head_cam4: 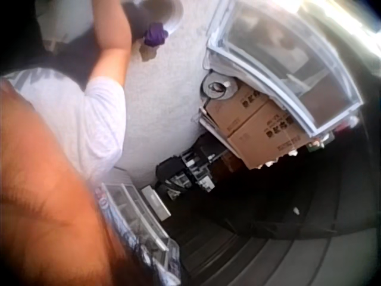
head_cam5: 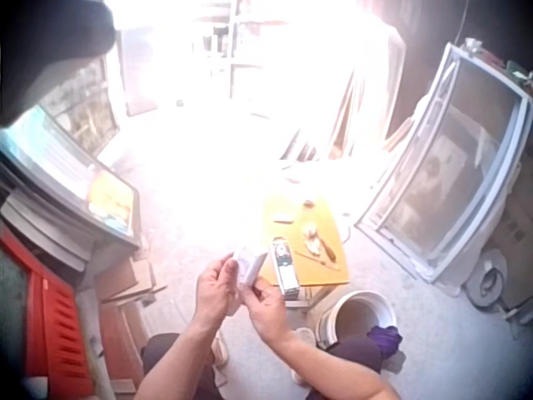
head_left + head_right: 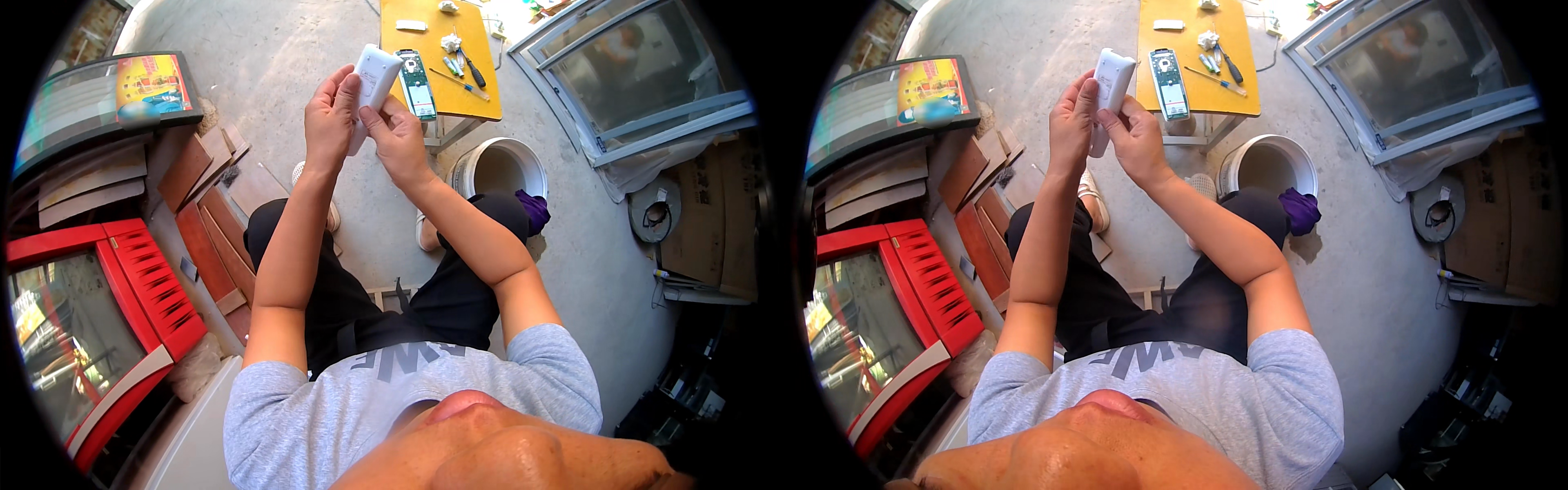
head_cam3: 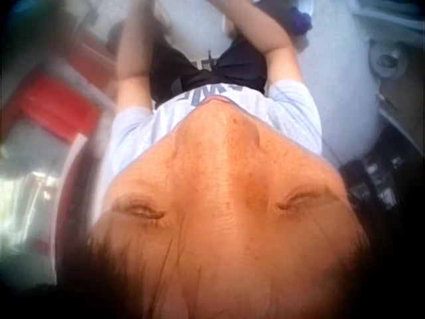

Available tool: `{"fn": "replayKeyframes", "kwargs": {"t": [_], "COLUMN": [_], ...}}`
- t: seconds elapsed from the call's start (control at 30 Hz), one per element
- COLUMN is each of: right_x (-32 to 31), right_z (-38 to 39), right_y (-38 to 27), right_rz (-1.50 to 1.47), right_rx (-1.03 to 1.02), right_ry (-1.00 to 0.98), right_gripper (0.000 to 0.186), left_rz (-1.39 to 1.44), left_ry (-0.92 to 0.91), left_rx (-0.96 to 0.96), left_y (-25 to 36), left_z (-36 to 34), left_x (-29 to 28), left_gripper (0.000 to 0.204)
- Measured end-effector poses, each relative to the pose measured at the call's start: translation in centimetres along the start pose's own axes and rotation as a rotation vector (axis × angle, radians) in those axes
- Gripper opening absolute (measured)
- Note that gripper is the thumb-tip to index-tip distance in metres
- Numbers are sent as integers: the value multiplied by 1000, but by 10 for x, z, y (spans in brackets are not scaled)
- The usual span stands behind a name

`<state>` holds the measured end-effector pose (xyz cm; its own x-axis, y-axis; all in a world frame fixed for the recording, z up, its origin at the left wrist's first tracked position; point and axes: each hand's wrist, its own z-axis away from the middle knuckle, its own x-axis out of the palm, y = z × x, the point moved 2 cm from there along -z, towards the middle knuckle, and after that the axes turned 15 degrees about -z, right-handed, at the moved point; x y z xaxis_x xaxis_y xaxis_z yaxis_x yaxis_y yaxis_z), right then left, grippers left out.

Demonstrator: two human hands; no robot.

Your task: The person disassembles a remote control by hand, inspects the internal circuit board, and replaces the batteries into the rear compartment.

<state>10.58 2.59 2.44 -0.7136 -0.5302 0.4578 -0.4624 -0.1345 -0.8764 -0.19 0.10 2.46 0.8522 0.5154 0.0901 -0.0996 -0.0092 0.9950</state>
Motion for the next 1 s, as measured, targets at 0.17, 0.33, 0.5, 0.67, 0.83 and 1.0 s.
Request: {"fn": "replayKeyframes", "kwargs": {"t": [0.17,0.33,0.5,0.67,0.83,1.0], "right_x": [-1,-3,-2,0,1,8], "right_z": [-7,3,2,0,1,6], "right_y": [-2,15,13,4,-24,-27], "right_rz": [-54,236,94,-13,580,1116], "right_rx": [220,226,137,223,175,-555], "right_ry": [6,-59,-20,-76,-125,-180], "right_gripper": [19,31,29,29,39,68], "left_rz": [-21,63,69,-47,-35,-14], "left_ry": [-35,87,-276,17,387,331], "left_rx": [-102,-58,-177,-74,39,-37], "left_y": [0,8,19,23,31,19], "left_z": [-6,-13,-8,-12,-28,-25], "left_x": [-20,-36,-34,-38,-76,-56], "left_gripper": [43,43,43,33,33,45]}}
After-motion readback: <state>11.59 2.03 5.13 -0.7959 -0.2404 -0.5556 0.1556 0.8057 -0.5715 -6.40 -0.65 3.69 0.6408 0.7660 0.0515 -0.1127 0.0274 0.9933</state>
